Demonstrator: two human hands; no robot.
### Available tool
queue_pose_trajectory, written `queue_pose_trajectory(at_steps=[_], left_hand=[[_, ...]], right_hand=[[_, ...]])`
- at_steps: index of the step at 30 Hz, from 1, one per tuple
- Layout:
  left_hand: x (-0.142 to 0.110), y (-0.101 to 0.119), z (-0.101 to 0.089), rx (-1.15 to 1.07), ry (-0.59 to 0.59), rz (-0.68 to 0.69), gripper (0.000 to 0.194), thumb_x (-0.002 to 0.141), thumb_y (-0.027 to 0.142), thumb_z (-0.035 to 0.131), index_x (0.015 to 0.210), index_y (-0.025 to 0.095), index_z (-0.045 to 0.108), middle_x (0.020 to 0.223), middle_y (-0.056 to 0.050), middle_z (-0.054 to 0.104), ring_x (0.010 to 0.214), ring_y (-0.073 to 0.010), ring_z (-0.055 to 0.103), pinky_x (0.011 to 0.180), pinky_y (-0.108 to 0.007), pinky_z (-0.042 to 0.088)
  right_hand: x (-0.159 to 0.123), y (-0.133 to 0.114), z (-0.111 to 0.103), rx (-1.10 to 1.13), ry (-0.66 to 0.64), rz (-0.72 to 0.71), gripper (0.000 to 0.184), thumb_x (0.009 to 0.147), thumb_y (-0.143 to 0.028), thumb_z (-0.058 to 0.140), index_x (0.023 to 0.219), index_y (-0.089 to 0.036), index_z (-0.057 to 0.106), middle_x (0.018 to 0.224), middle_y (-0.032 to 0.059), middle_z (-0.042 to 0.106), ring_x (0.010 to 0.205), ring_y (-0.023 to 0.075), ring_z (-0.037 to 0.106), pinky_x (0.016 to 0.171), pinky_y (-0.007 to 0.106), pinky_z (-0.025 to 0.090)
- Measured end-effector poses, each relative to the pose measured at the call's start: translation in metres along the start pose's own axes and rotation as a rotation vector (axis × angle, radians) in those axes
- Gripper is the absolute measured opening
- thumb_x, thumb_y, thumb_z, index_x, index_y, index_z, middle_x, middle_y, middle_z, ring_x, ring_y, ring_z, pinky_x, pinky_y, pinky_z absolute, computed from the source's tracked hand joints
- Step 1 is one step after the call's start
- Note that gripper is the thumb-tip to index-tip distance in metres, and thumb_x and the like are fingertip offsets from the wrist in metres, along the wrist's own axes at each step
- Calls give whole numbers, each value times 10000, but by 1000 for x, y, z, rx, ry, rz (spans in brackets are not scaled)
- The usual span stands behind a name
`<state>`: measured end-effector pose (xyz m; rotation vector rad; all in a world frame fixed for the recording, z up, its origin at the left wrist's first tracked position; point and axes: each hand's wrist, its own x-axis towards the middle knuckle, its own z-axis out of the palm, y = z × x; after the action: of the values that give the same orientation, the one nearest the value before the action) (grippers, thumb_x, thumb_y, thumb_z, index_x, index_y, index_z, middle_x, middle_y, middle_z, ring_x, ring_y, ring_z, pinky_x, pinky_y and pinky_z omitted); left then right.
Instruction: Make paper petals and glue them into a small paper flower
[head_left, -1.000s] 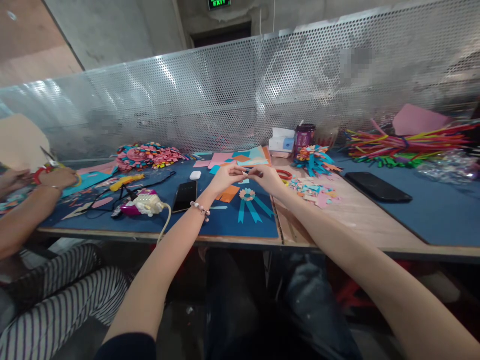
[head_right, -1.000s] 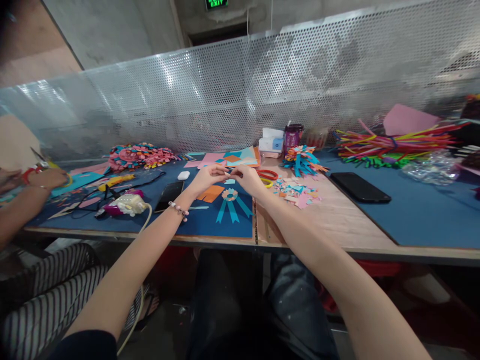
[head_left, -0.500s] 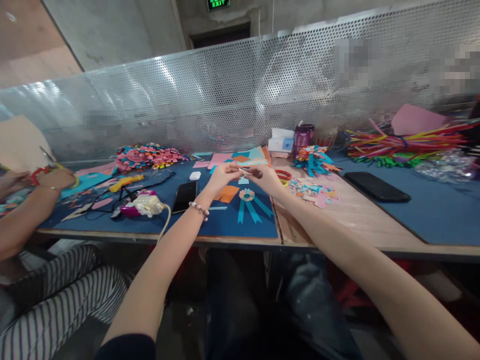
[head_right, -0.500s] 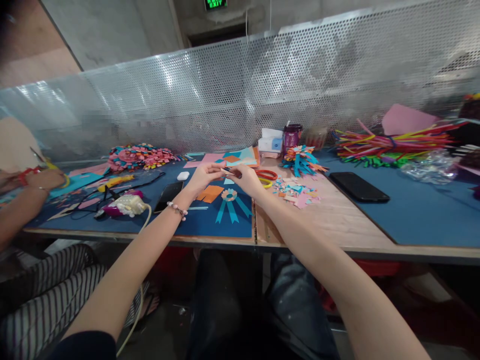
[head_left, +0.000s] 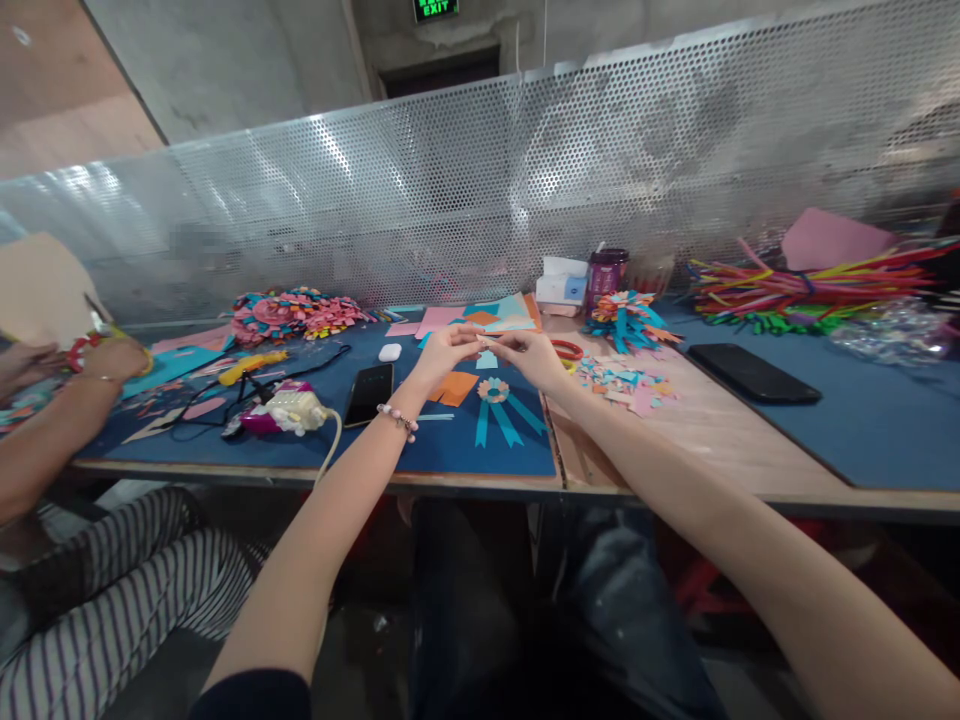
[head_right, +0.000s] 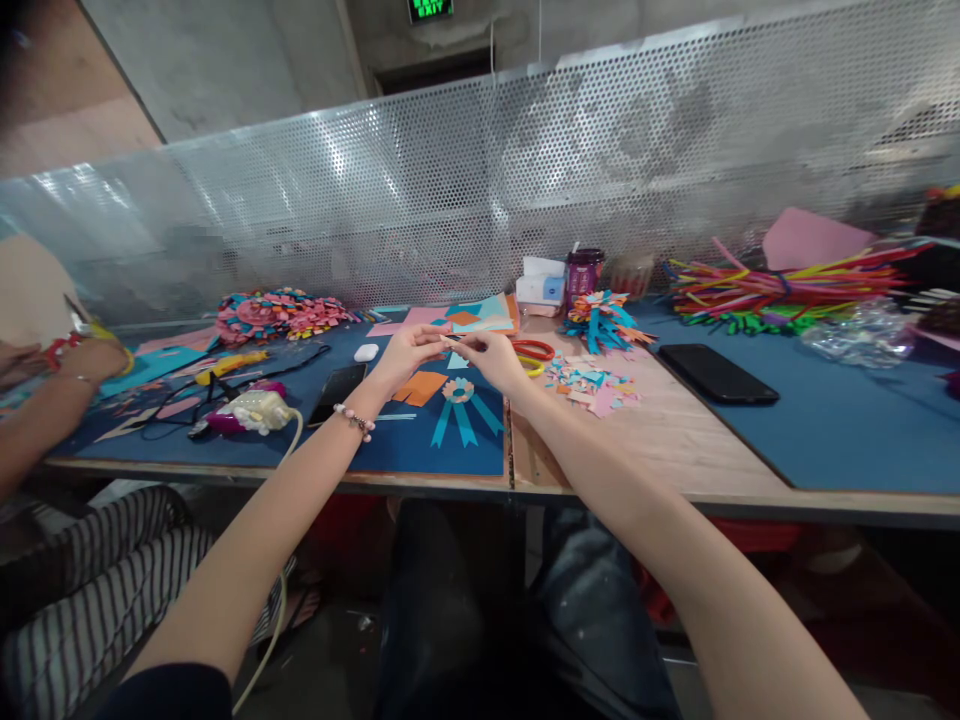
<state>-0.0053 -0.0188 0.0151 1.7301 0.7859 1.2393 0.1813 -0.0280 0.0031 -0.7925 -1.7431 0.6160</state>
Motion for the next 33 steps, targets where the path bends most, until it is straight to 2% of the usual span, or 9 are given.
queue_pose_trajectory(at_steps=[11,20,24,28,33], left_hand=[[-1,3,3,37,-30,-8,411,756,296,692,1128,148,601,1033,-116,679,916,-183,647,808,-328,517],[0,-2,1,30,-4,-38,284,702,347,732,876,143,638,968,-90,677,841,-165,642,772,-313,507],[1,-4,1,5,2,-29,293,710,360,722,891,143,644,982,-87,666,849,-167,638,784,-319,502],[3,-4,1,-70,32,-33,305,701,354,727,904,143,642,966,-80,665,857,-164,631,792,-316,496],[2,-1,1,-102,28,-26,286,695,351,729,876,149,638,916,-61,659,853,-157,624,787,-303,490]], right_hand=[[0,5,-1,-48,-2,-17,373,774,-514,627,770,-145,683,649,30,623,584,136,538,531,255,401],[-1,-2,-1,-36,-10,20,354,765,-486,640,734,-135,665,662,40,635,578,132,549,550,255,418],[-1,-6,2,68,-8,69,360,729,-498,670,728,-139,645,651,23,615,574,124,547,547,247,435],[-1,-8,7,228,19,142,354,689,-465,709,819,-139,656,703,20,632,589,115,550,551,237,461],[-1,-9,9,283,34,163,323,697,-409,705,862,-131,693,713,24,642,593,108,544,557,232,468]])
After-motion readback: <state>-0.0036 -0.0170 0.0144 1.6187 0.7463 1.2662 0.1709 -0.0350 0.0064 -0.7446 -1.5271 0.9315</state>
